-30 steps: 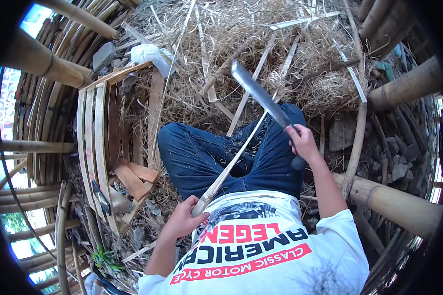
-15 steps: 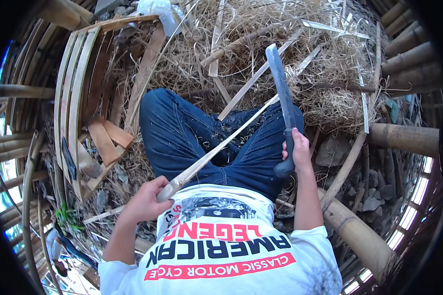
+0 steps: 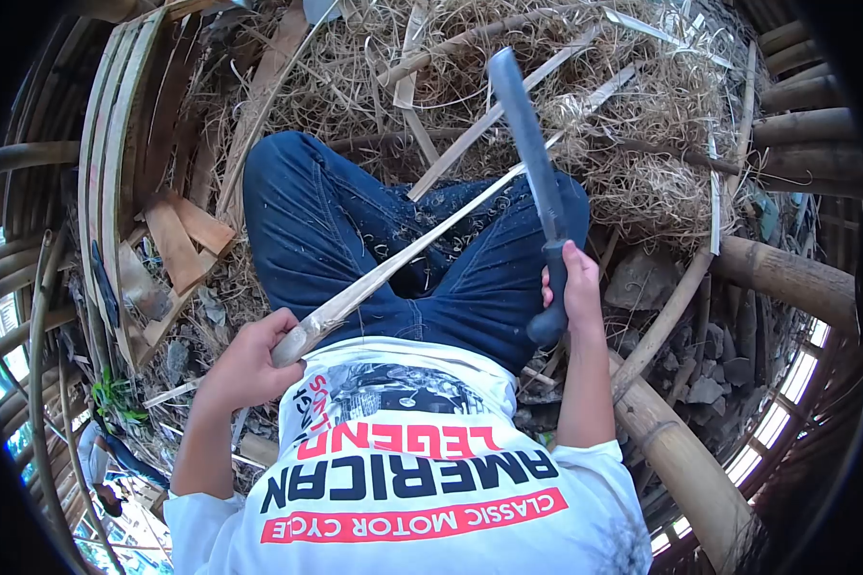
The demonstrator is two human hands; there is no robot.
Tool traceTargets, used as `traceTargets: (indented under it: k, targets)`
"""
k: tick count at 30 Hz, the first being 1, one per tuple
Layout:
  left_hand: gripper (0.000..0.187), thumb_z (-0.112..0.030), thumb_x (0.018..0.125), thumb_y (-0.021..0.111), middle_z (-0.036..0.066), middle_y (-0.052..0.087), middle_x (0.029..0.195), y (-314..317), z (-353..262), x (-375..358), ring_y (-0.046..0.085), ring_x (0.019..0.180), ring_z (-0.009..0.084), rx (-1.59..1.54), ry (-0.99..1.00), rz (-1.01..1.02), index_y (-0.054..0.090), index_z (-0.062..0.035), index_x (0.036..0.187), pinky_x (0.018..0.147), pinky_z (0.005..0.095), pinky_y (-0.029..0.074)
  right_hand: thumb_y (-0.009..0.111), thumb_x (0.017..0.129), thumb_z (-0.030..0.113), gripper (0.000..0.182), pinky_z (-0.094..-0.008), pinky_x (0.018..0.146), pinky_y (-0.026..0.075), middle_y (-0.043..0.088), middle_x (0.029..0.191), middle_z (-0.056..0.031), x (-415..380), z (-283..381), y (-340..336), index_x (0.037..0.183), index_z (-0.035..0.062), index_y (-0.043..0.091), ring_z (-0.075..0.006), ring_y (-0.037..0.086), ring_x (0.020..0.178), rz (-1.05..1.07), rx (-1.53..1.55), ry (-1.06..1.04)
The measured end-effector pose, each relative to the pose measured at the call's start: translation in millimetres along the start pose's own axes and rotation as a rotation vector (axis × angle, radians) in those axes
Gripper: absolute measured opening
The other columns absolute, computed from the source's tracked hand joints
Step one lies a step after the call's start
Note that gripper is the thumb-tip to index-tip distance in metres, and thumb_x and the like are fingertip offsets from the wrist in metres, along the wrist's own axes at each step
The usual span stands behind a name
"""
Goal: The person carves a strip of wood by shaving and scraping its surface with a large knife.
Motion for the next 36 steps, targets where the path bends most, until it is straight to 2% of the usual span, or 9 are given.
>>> traceTargets:
  k: [4, 8, 14, 20, 21, 28, 30, 32, 36]
  targets:
    - [0.027, -0.006, 0.073, 0.066, 0.009, 0.058, 0.070, -0.1, -7.7, 0.8, 0.054, 0.064, 0.0121, 0.075, 0.058, -0.023, 0.054, 0.0008, 0.096, 0.059, 0.0305, 0.045, 0.047, 0.103, 0.047, 0.044, -0.0248, 0.039, 0.043, 0.057, 0.064, -0.0052, 3.6, -1.2, 8.6, 0.099, 0.0042, 0.058, -0.0109, 0.052, 0.042, -0.051, 0.044, -0.052]
    - [0.026, -0.006, 0.073, 0.065, 0.009, 0.058, 0.070, 0.3, 6.7, -2.0, 0.052, 0.065, 0.0114, -0.001, 0.016, -0.003, 0.054, 0.0016, 0.096, 0.059, 0.0300, 0.044, 0.049, 0.104, 0.041, 0.040, -0.0263, 0.039, 0.044, 0.056, 0.061, -0.0057, -2.3, 3.5, -6.2, 0.091, 0.0039, 0.057, -0.0109, 0.052, 0.042, -0.055, -0.113, -0.055]
    - [0.026, -0.005, 0.073, 0.066, 0.010, 0.060, 0.071, 8.2, 2.3, 0.8, 0.053, 0.065, 0.0109, 0.002, 0.029, -0.011, 0.054, 0.0013, 0.095, 0.059, 0.0295, 0.044, 0.049, 0.103, 0.045, 0.043, -0.0253, 0.038, 0.043, 0.057, 0.063, -0.0051, -7.3, 3.4, 15.7, 0.091, 0.0046, 0.058, -0.0114, 0.053, 0.043, -0.062, 0.064, 0.016]
    - [0.029, -0.008, 0.071, 0.067, 0.014, 0.060, 0.071, 3.3, -8.0, 3.6, 0.056, 0.064, 0.0178, 0.105, 0.125, -0.072, 0.054, 0.0014, 0.096, 0.061, 0.0327, 0.046, 0.048, 0.103, 0.047, 0.044, -0.0254, 0.038, 0.043, 0.057, 0.062, -0.0054, -7.0, -7.0, 5.5, 0.096, 0.0041, 0.057, -0.0112, 0.053, 0.043, -0.007, -0.002, 0.050]
    - [0.031, -0.009, 0.071, 0.067, 0.015, 0.060, 0.071, 5.0, -4.8, 5.0, 0.057, 0.063, 0.0206, 0.090, 0.072, -0.049, 0.054, 0.0010, 0.097, 0.062, 0.0338, 0.047, 0.048, 0.103, 0.046, 0.044, -0.0255, 0.038, 0.044, 0.057, 0.062, -0.0054, -10.3, -7.2, 13.7, 0.095, 0.0041, 0.057, -0.0111, 0.052, 0.043, -0.014, 0.036, 0.061]
    - [0.032, -0.009, 0.071, 0.067, 0.017, 0.061, 0.075, 2.7, 0.9, 4.5, 0.058, 0.065, 0.0218, 0.081, 0.034, -0.048, 0.054, 0.0014, 0.098, 0.063, 0.0341, 0.048, 0.047, 0.103, 0.047, 0.045, -0.0251, 0.037, 0.042, 0.056, 0.062, -0.0048, -10.2, 1.1, 12.0, 0.095, 0.0040, 0.058, -0.0105, 0.051, 0.041, -0.004, -0.063, 0.004]
    - [0.031, -0.009, 0.071, 0.067, 0.016, 0.061, 0.074, 2.8, -10.5, 6.2, 0.059, 0.064, 0.0214, 0.121, 0.163, -0.094, 0.054, 0.0011, 0.097, 0.063, 0.0339, 0.048, 0.048, 0.103, 0.047, 0.044, -0.0252, 0.037, 0.042, 0.056, 0.062, -0.0047, -8.6, -2.0, 18.7, 0.094, 0.0046, 0.057, -0.0105, 0.051, 0.042, -0.034, -0.034, 0.014]
    - [0.030, -0.008, 0.071, 0.067, 0.016, 0.061, 0.073, -0.1, -9.9, 6.4, 0.060, 0.065, 0.0215, 0.133, 0.168, -0.105, 0.055, 0.0011, 0.098, 0.063, 0.0338, 0.048, 0.048, 0.103, 0.046, 0.044, -0.0252, 0.037, 0.041, 0.057, 0.062, -0.0047, -12.6, -4.9, 25.4, 0.093, 0.0048, 0.057, -0.0105, 0.051, 0.041, 0.010, -0.078, 0.022]
    - [0.031, -0.007, 0.071, 0.068, 0.017, 0.061, 0.073, 3.3, -3.8, 7.6, 0.061, 0.066, 0.0231, 0.078, 0.045, -0.044, 0.055, 0.0017, 0.098, 0.065, 0.0341, 0.049, 0.049, 0.104, 0.042, 0.042, -0.0255, 0.039, 0.042, 0.058, 0.063, -0.0052, -12.2, 2.9, 13.7, 0.091, 0.0032, 0.059, -0.0110, 0.052, 0.042, 0.017, -0.104, 0.016]
Point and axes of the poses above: each hand's wrist, its own x-axis towards the middle knuckle, its own y-axis out of the palm, z = x × y, the point moved 9 cm from there along x, towards the middle knuckle
